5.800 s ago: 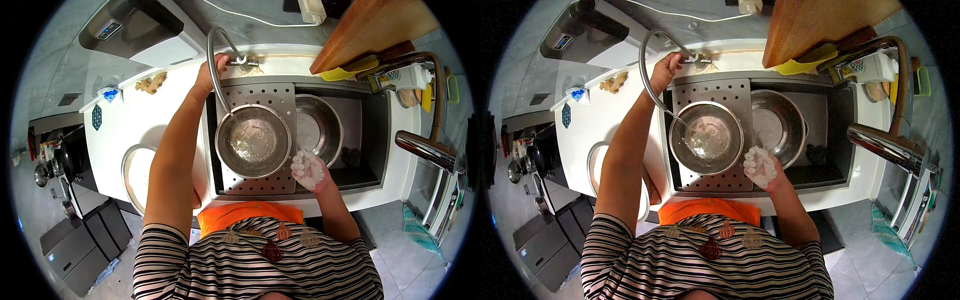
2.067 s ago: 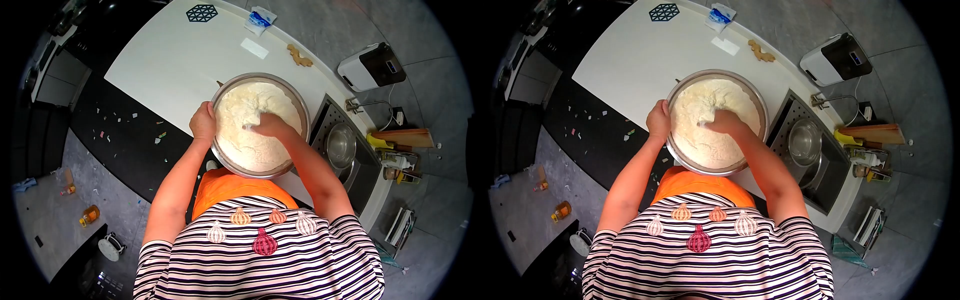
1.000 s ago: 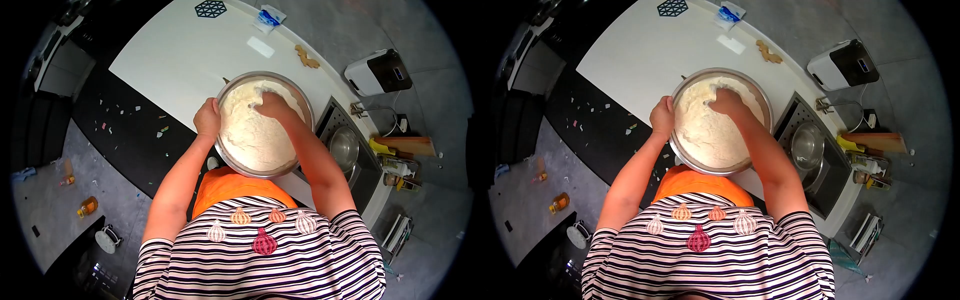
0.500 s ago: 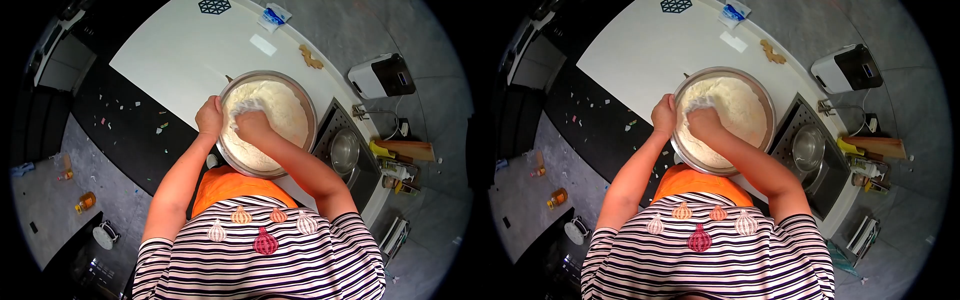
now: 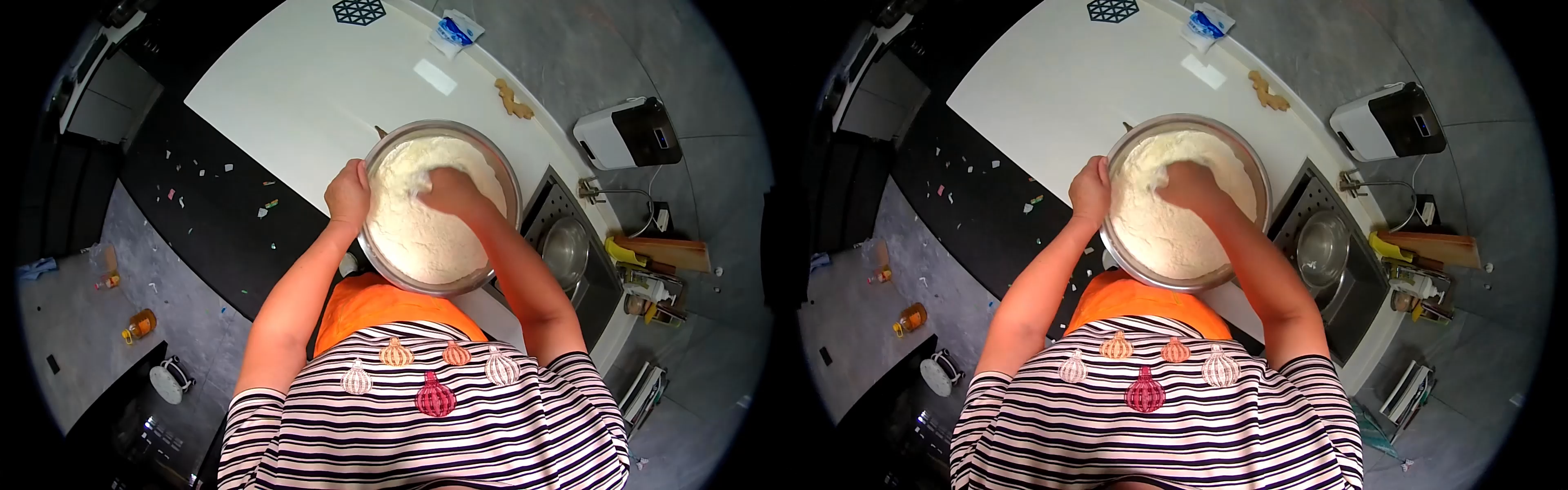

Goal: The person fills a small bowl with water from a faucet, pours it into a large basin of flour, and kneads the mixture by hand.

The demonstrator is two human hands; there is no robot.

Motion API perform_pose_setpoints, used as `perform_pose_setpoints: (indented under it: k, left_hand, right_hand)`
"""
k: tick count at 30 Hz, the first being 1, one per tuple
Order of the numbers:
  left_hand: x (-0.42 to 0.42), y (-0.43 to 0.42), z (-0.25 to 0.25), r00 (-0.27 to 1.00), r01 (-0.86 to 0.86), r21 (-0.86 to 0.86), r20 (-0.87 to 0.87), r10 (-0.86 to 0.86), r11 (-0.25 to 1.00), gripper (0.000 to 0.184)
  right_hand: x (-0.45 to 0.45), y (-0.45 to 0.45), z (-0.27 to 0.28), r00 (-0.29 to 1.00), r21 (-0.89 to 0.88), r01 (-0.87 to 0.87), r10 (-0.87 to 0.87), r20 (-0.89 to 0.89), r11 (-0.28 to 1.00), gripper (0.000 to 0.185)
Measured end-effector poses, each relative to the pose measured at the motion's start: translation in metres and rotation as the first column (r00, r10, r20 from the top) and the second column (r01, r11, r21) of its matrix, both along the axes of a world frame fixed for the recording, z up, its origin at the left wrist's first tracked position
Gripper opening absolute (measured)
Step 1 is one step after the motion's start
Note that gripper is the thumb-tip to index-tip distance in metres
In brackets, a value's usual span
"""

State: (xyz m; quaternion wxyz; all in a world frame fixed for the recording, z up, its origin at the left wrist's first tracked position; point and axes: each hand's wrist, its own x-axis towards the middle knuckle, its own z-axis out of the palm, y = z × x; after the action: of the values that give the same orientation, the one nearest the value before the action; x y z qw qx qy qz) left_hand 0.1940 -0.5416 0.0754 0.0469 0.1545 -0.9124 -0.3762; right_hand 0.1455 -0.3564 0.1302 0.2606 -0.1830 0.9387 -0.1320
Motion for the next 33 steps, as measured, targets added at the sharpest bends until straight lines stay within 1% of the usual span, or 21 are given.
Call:
perform_pose_setpoints:
  k: [1,3,5,8,9,11,12,13,15,16,17,19,21,23,24,25,27,29,31,32,33]
  left_hand:
    - [0.000,0.000,-0.001,1.000,-0.008,-0.004,-0.012,0.008,1.000,0.028]
    - [-0.001,0.001,-0.004,1.000,-0.016,-0.011,-0.023,0.015,1.000,0.028]
    - [0.000,0.001,-0.010,0.996,-0.030,-0.032,-0.085,0.027,0.999,0.026]
    - [0.000,0.001,-0.007,0.998,-0.032,-0.038,-0.048,0.030,0.999,0.025]
    - [0.000,0.001,-0.007,0.998,-0.034,-0.039,-0.047,0.032,0.999,0.025]
    - [0.000,0.001,-0.007,0.997,-0.029,-0.039,-0.073,0.026,0.999,0.025]
    - [0.000,0.001,-0.007,0.997,-0.029,-0.038,-0.073,0.026,0.999,0.025]
    - [-0.001,0.001,-0.008,0.997,-0.033,-0.047,-0.078,0.030,0.998,0.025]
    - [0.000,0.002,-0.009,0.996,-0.033,-0.053,-0.079,0.029,0.998,0.025]
    - [-0.001,0.002,-0.010,0.997,-0.038,-0.054,-0.074,0.034,0.998,0.025]
    - [-0.001,0.002,-0.010,0.997,-0.043,-0.056,-0.069,0.039,0.998,0.025]
    - [-0.001,0.002,-0.009,0.997,-0.038,-0.053,-0.065,0.035,0.998,0.025]
    - [-0.001,0.002,-0.006,0.998,-0.029,-0.050,-0.061,0.026,0.998,0.025]
    - [0.000,0.001,-0.004,1.000,-0.029,-0.025,-0.013,0.028,0.999,0.028]
    - [0.000,0.001,-0.004,1.000,-0.026,-0.025,-0.013,0.026,0.999,0.028]
    - [0.000,0.001,-0.005,0.999,-0.022,-0.023,-0.029,0.021,0.999,0.028]
    - [0.000,0.000,-0.006,0.999,-0.015,-0.021,-0.043,0.014,1.000,0.028]
    - [-0.001,0.001,-0.007,0.998,-0.029,-0.050,-0.057,0.026,0.998,0.026]
    - [-0.001,0.001,-0.008,0.998,-0.027,-0.047,-0.065,0.024,0.999,0.026]
    - [-0.001,0.001,-0.008,0.997,-0.028,-0.046,-0.074,0.024,0.999,0.027]
    - [-0.001,0.001,-0.008,0.997,-0.024,-0.045,-0.074,0.021,0.999,0.027]
  right_hand:
    - [-0.007,0.002,-0.004,1.000,0.003,0.003,-0.003,0.002,1.000,0.042]
    - [-0.021,0.004,-0.011,0.987,0.074,0.125,-0.117,-0.109,0.989,0.041]
    - [-0.026,0.001,-0.022,0.983,0.059,0.173,-0.169,-0.075,0.983,0.045]
    - [-0.022,-0.004,-0.049,0.993,0.058,0.114,-0.112,-0.035,0.992,0.059]
    - [-0.019,-0.006,-0.047,0.993,0.057,0.113,-0.111,-0.033,0.992,0.059]
    - [-0.009,-0.011,-0.029,0.993,0.133,-0.045,0.031,0.111,0.990,0.061]
    - [-0.002,-0.014,-0.010,0.983,0.167,-0.102,0.074,0.167,0.981,0.053]
    - [0.000,-0.016,-0.002,0.983,0.169,-0.102,0.073,0.168,0.980,0.053]
    - [0.005,-0.016,0.007,0.995,0.166,-0.095,0.091,0.031,0.982,0.042]
    - [0.002,-0.014,0.004,0.992,0.101,-0.053,0.064,-0.109,0.994,0.034]
    - [-0.004,-0.011,-0.001,0.992,0.101,-0.050,0.061,-0.110,0.994,0.034]
    - [-0.021,-0.001,-0.021,0.981,0.019,0.114,-0.109,-0.161,0.993,0.034]
    - [-0.025,0.010,-0.049,0.985,0.002,0.132,-0.131,-0.115,0.991,0.042]
    - [-0.018,0.015,-0.062,0.996,-0.007,0.089,-0.089,-0.007,0.996,0.054]
    - [-0.007,0.018,-0.058,0.997,-0.028,-0.002,0.000,-0.080,1.000,0.064]
    - [-0.001,0.016,-0.041,0.997,-0.029,-0.001,-0.002,-0.080,1.000,0.064]
    - [0.007,0.016,-0.005,0.970,-0.027,-0.024,0.030,0.243,0.999,0.063]
    - [0.011,0.033,0.003,0.980,-0.052,-0.037,0.047,0.194,0.998,0.059]
    - [0.011,0.052,0.007,0.979,-0.209,0.173,-0.144,0.144,0.963,0.055]
    - [0.008,0.059,0.007,0.978,-0.207,0.177,-0.148,0.145,0.962,0.055]
    - [0.004,0.066,0.005,0.943,-0.112,0.320,-0.304,0.135,0.941,0.056]
